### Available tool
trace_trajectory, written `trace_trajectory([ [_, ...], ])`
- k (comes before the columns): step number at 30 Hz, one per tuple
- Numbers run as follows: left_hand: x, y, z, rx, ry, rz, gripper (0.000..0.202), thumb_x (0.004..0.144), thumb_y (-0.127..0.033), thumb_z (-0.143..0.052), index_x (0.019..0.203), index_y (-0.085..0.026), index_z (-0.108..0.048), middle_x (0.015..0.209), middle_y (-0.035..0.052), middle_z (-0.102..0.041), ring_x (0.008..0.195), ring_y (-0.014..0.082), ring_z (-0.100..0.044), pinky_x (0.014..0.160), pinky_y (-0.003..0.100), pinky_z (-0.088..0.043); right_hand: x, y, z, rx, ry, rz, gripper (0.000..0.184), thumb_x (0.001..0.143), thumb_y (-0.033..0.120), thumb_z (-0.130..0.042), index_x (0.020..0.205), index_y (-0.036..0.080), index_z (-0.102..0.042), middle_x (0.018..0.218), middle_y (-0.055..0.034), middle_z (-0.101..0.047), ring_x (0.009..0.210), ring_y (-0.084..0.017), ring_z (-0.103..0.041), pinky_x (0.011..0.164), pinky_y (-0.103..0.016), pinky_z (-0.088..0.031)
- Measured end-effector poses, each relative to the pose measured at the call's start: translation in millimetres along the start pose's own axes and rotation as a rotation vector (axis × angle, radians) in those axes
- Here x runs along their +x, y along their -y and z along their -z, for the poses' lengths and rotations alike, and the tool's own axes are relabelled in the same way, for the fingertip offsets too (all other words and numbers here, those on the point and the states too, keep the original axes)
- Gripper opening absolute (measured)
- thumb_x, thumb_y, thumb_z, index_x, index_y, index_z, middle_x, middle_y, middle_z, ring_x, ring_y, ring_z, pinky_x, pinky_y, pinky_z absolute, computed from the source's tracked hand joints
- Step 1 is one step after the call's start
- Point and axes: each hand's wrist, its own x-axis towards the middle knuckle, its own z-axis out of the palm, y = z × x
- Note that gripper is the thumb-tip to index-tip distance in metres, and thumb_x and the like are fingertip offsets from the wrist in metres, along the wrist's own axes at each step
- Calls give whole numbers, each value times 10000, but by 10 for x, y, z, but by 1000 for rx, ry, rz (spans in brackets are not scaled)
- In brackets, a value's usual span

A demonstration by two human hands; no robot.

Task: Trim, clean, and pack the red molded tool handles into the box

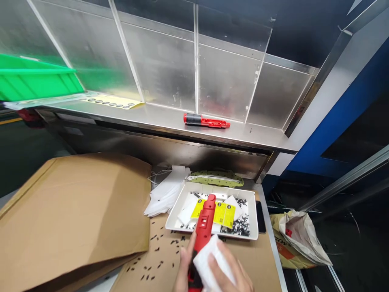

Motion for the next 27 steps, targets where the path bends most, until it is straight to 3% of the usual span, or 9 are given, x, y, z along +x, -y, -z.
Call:
trace_trajectory([
  [5, 63, -12, -93, 60, 55, -36, 836, 738, -730, -586, 1420, -266, -452, 387, -71, -491, 269, 94, -380, 263, 150, -318, 82, -3, -6, -90, 49, -103, 472, 922, 223, -476, 1385, 300, -526, 1422, -96, -533, 1227, -297, -586, 940, -470, -562],
  [9, 100, 6, -103, -5, -7, -18, 818, 724, -694, -645, 1405, -273, -472, 419, -68, -501, 327, 104, -427, 289, 148, -314, -4, -10, -38, 0, 22, -45, 491, 885, 196, -513, 1359, 320, -554, 1399, -93, -547, 1159, -266, -631, 829, -349, -609],
  [14, 109, 33, -111, 77, 30, -2, 847, 720, -737, -605, 1407, -260, -462, 416, -74, -500, 275, 78, -363, 272, 147, -322, 50, -52, 10, -50, 88, -148, 427, 931, 245, -475, 1344, 288, -570, 1405, -111, -536, 1237, -282, -575, 941, -432, -562],
  [18, 143, 11, -123, 40, -50, -32, 867, 679, -712, -673, 1384, -243, -486, 436, -80, -498, 322, 86, -414, 286, 139, -330, 77, -27, 32, -1, 102, -116, 388, 906, 232, -492, 1260, 278, -644, 1340, -118, -584, 1107, -246, -660, 826, -320, -604],
  [23, 188, 26, -97, 56, -2, -46, 807, 731, -709, -628, 1379, -249, -485, 401, -95, -462, 284, 83, -378, 267, 141, -300, 90, -36, 10, -47, 155, -189, 377, 935, 281, -462, 1269, 305, -634, 1356, -91, -582, 1164, -259, -625, 884, -388, -587],
  [27, 213, -2, -52, -13, -83, -29, 754, 721, -677, -669, 1335, -265, -522, 499, -77, -553, 344, 85, -463, 303, 140, -339, -50, 5, -73, 24, 133, -115, 378, 903, 285, -488, 1241, 305, -656, 1292, -89, -620, 1023, -229, -688, 767, -296, -608],
])
